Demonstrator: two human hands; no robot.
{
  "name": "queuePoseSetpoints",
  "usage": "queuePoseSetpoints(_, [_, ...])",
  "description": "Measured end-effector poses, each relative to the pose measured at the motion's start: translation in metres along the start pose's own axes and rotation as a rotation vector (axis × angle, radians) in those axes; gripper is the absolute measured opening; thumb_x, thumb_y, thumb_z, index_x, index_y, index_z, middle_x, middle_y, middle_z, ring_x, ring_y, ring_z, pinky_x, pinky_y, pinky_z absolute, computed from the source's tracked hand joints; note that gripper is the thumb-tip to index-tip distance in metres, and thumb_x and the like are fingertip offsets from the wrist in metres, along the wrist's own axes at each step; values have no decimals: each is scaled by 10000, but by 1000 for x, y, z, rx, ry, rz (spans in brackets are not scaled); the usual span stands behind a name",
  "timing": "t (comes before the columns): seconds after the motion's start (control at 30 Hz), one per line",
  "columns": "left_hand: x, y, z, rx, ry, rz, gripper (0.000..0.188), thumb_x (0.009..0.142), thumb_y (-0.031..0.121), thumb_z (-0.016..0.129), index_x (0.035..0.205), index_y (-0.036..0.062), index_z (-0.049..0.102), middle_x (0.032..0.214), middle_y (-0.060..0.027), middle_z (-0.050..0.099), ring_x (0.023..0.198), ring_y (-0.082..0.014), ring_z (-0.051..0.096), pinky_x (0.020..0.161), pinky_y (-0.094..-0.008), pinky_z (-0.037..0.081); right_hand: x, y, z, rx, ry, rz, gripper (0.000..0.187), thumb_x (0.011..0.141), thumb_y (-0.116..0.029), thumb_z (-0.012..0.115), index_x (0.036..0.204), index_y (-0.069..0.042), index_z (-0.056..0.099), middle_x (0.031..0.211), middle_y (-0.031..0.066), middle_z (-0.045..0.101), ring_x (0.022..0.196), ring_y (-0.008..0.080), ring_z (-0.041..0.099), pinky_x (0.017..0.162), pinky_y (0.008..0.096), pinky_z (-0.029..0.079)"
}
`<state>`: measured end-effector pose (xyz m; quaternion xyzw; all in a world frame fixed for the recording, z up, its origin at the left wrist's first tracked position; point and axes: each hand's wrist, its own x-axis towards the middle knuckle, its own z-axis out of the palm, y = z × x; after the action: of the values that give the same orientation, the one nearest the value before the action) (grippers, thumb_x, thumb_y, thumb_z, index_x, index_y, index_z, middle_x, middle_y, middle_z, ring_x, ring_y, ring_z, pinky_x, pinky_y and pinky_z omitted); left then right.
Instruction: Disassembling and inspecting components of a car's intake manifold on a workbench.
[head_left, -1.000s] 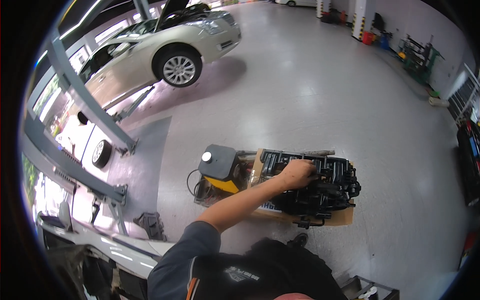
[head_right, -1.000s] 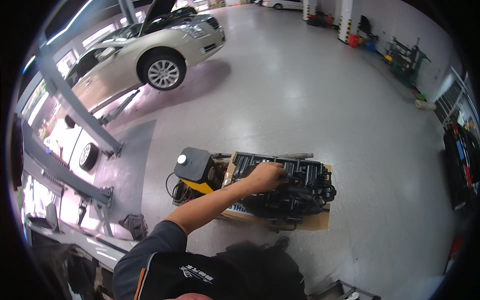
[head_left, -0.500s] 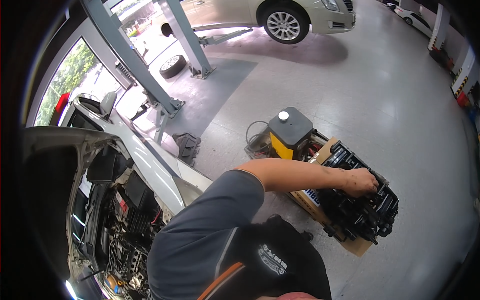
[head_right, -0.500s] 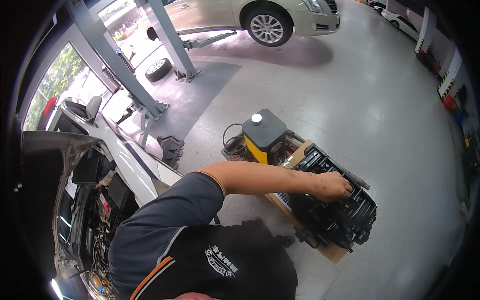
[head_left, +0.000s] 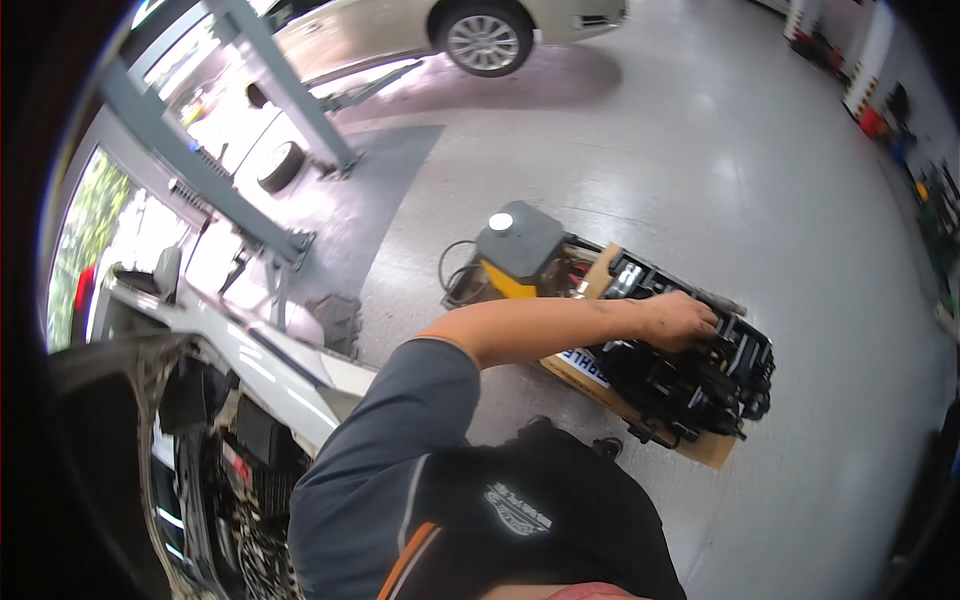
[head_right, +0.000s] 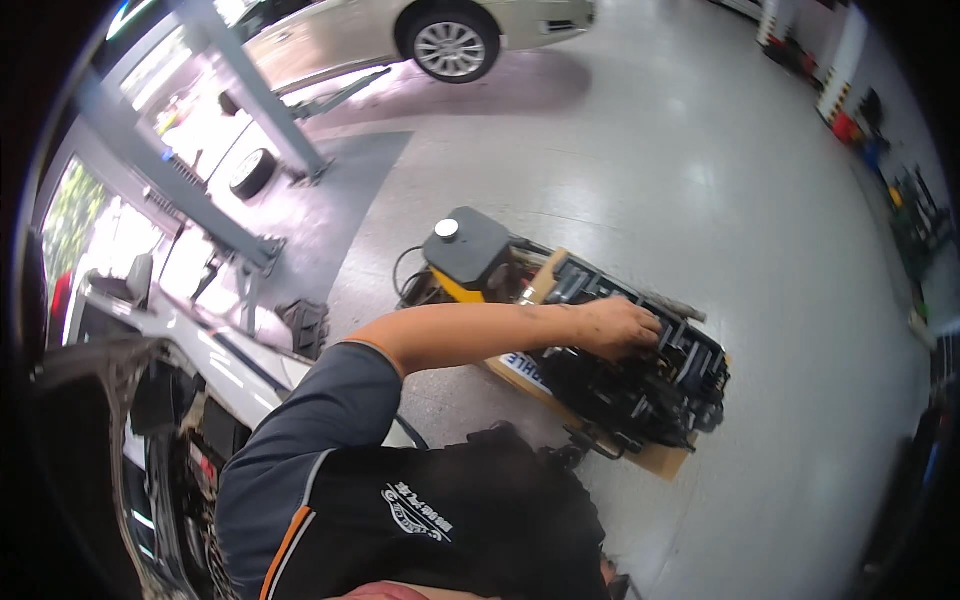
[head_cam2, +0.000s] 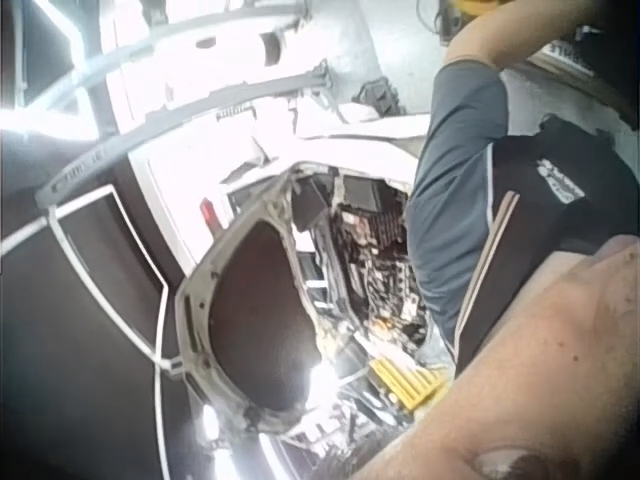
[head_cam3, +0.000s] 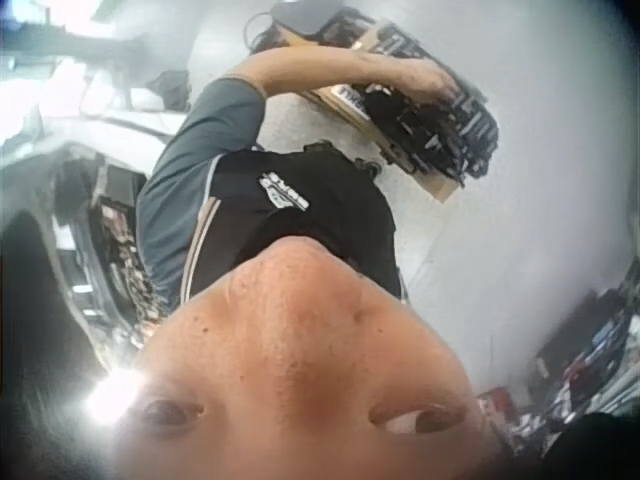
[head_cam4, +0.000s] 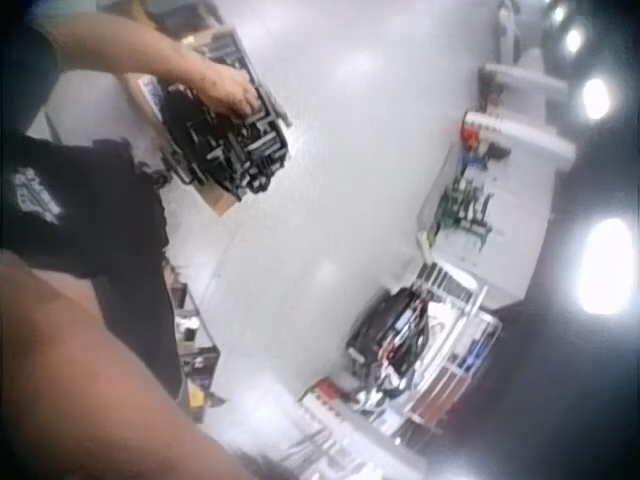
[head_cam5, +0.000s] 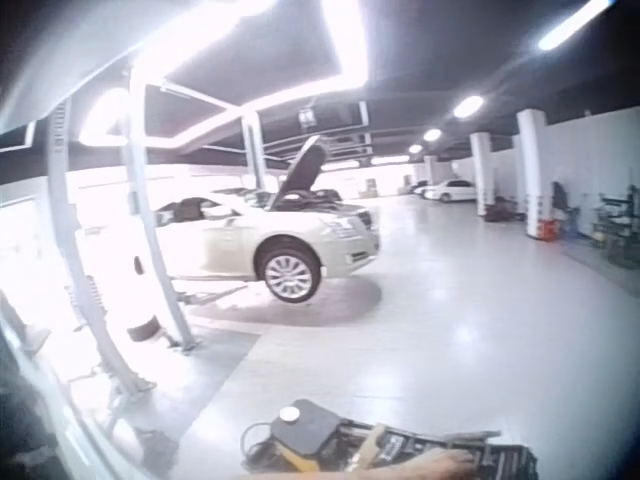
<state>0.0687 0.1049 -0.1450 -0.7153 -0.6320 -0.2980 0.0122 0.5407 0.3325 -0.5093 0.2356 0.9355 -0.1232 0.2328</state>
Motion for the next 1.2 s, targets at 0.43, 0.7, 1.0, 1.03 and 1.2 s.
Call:
queuePoseSetpoints(0.43, [-12, 12, -37, -169, 78, -444, 204, 895, 113, 635, 1069, 34, 705, 995, -172, 677, 938, -343, 661, 840, -392, 518, -208, -154, 13, 1369, 139, 1194, 281, 826, -291, 698, 827, -48, 556, 571, 32, 485, 433, 183, 467, 396, 362, 384])
queuePoseSetpoints(0.7, [-6, 26, -28, -187, 51, -355, 235, 864, 106, 679, 1079, 15, 703, 998, -142, 678, 956, -300, 678, 845, -367, 516, -275, -200, 64, 1634, 159, 1311, 227, 833, -255, 725, 825, -103, 557, 576, 0, 457, 426, 138, 427, 387, 321, 360])
queuePoseSetpoints(1.0, [-1, 40, -3, -95, 204, -471, 243, 776, 219, 789, 871, 7, 721, 871, -157, 689, 858, -340, 657, 789, -411, 513, -342, -268, 50, 1667, 340, 1288, 271, 848, -285, 735, 844, -82, 555, 576, -7, 453, 438, 130, 434, 392, 304, 364])
queuePoseSetpoints(1.03, [-3, 39, 1, -114, 260, -505, 247, 767, 231, 799, 812, 2, 719, 832, -163, 688, 839, -346, 651, 786, -418, 508, -358, -273, 62, 1655, 345, 1302, 271, 848, -285, 735, 844, -82, 555, 576, -7, 453, 438, 130, 434, 392, 304, 364])
queuePoseSetpoints(1.2, [2, 29, 23, -16, 397, -511, 309, 771, 307, 819, 831, 15, 735, 809, -163, 711, 729, -291, 671, 699, -404, 512, -422, -325, 83, 1578, 332, 1458, 261, 846, -268, 713, 930, -33, 636, 660, 55, 551, 563, 184, 544, 510, 372, 429])
